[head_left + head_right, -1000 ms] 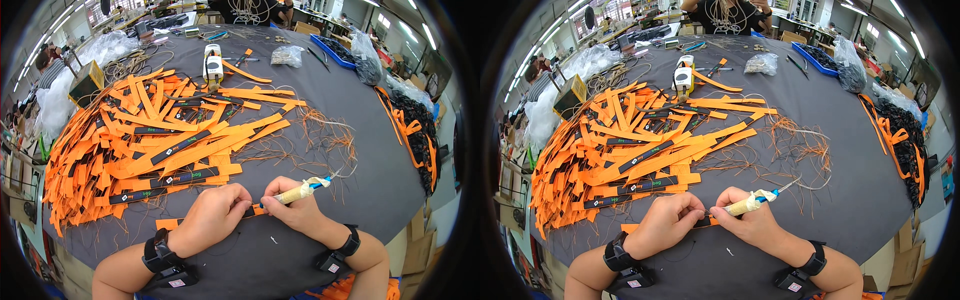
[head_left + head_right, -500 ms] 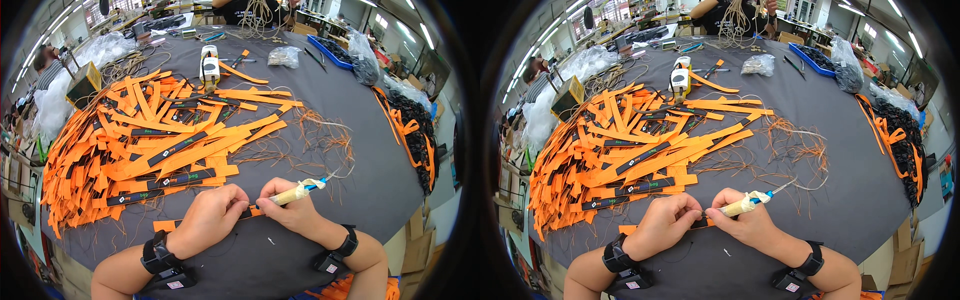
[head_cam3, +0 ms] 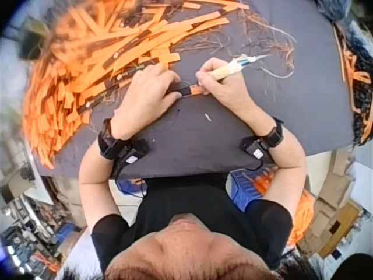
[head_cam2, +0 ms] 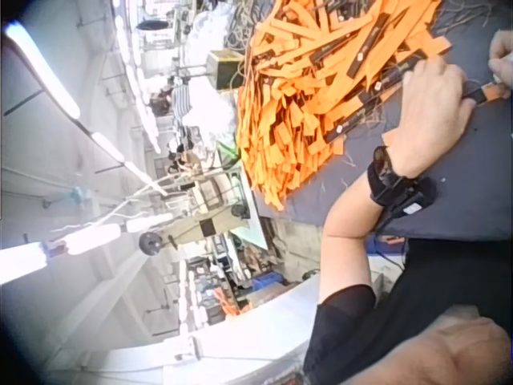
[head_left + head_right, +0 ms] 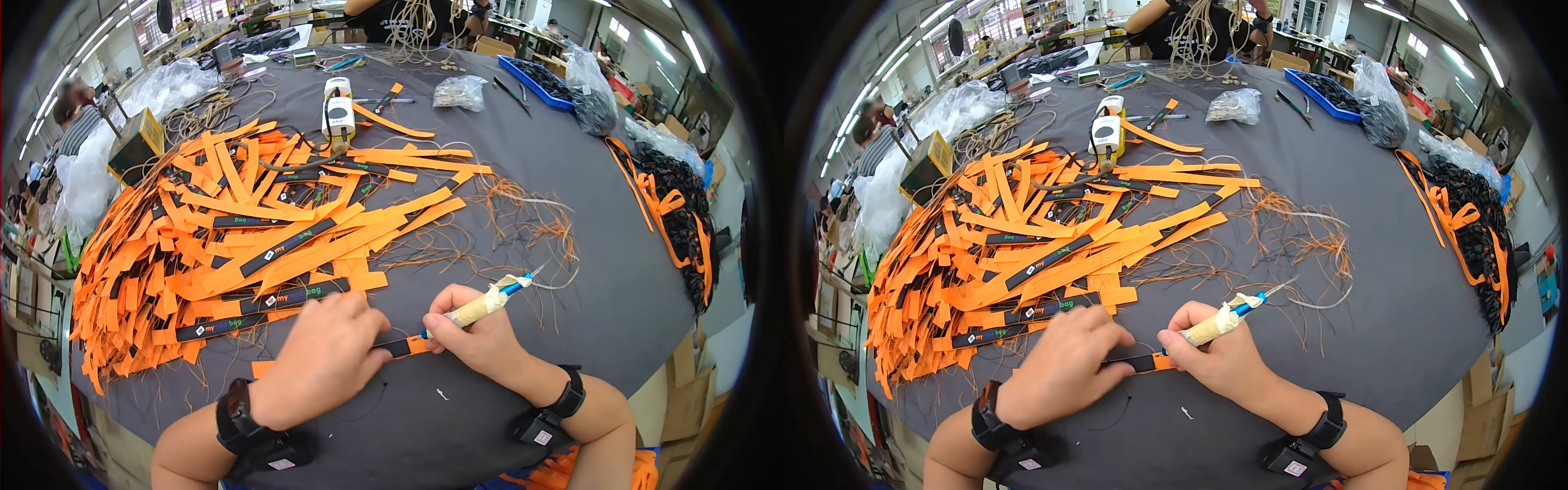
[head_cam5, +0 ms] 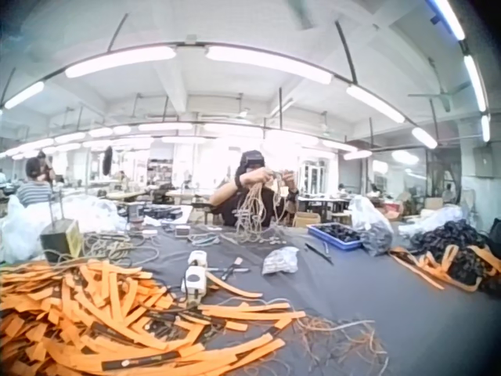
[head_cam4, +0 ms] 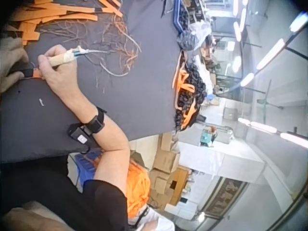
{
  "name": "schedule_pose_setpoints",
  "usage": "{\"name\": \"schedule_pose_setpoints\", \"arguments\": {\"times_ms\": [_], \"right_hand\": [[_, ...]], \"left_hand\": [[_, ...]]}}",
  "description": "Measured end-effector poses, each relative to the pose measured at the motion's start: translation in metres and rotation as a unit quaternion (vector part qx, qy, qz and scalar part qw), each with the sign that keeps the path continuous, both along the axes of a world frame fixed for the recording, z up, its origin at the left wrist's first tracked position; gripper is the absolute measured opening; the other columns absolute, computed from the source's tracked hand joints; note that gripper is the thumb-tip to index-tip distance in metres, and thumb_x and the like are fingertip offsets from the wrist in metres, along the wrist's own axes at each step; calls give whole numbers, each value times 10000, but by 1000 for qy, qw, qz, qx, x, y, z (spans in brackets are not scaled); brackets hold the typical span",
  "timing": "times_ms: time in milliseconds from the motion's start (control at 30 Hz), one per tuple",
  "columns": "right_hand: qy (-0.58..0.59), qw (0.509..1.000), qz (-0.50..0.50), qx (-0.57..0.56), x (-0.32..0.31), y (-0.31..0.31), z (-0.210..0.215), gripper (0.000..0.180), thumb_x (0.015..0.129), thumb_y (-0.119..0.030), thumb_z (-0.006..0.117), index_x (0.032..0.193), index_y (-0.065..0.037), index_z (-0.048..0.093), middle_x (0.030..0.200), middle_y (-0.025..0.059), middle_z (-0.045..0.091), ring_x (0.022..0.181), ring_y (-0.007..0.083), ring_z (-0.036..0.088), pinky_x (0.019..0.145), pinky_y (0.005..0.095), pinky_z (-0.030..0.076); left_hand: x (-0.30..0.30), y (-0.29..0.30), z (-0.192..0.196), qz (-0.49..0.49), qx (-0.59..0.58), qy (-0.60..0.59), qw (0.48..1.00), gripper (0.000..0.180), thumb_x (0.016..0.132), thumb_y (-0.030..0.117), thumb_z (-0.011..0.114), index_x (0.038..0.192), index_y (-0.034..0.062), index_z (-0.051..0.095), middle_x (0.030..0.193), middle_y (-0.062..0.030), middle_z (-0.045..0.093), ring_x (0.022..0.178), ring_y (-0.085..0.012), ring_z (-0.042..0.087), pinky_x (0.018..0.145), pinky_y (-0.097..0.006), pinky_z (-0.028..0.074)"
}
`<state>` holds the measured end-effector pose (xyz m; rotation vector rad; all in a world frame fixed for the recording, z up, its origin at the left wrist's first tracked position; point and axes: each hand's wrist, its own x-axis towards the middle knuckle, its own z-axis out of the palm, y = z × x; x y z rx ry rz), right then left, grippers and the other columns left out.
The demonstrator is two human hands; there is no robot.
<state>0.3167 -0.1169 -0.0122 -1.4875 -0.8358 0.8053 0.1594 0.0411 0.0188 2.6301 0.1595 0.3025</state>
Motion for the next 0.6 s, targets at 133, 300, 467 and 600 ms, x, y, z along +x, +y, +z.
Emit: {"name": "schedule_pose_setpoints", "arguments": {"times_ms": [133, 300, 467, 600], "right_hand": [[-44, 999, 25, 6, 1, -1, -2, 148, 915, -136, 683, 851, -42, 589, 679, -45, 566, 599, 15, 481, 512, 207, 363], [-54, 998, 36, 10, 0, -1, -1, 150, 915, -140, 689, 850, -46, 592, 678, -50, 550, 610, 15, 453, 514, 213, 345], [-82, 996, 39, 10, 0, 0, 2, 153, 915, -144, 689, 848, -45, 593, 675, -43, 556, 603, 21, 462, 511, 213, 349], [-87, 996, 36, -2, 0, 0, 3, 159, 916, -150, 688, 845, -42, 595, 670, -36, 564, 595, 25, 470, 506, 214, 352]], "left_hand": [[1, -6, -3, -14, -22, 21, 999, 257, 774, 182, 788, 943, 58, 641, 908, -77, 583, 891, -258, 590, 796, -372, 430], [2, -4, -5, -15, -41, 25, 999, 242, 783, 178, 783, 925, 49, 635, 873, -73, 588, 850, -246, 606, 796, -369, 433], [2, -4, -6, -19, -47, 17, 999, 242, 787, 176, 778, 929, 44, 632, 866, -75, 587, 851, -249, 606, 793, -369, 437], [2, -3, -6, -24, -48, 17, 998, 243, 793, 174, 772, 937, 42, 628, 866, -77, 586, 850, -247, 604, 786, -370, 438]]}}
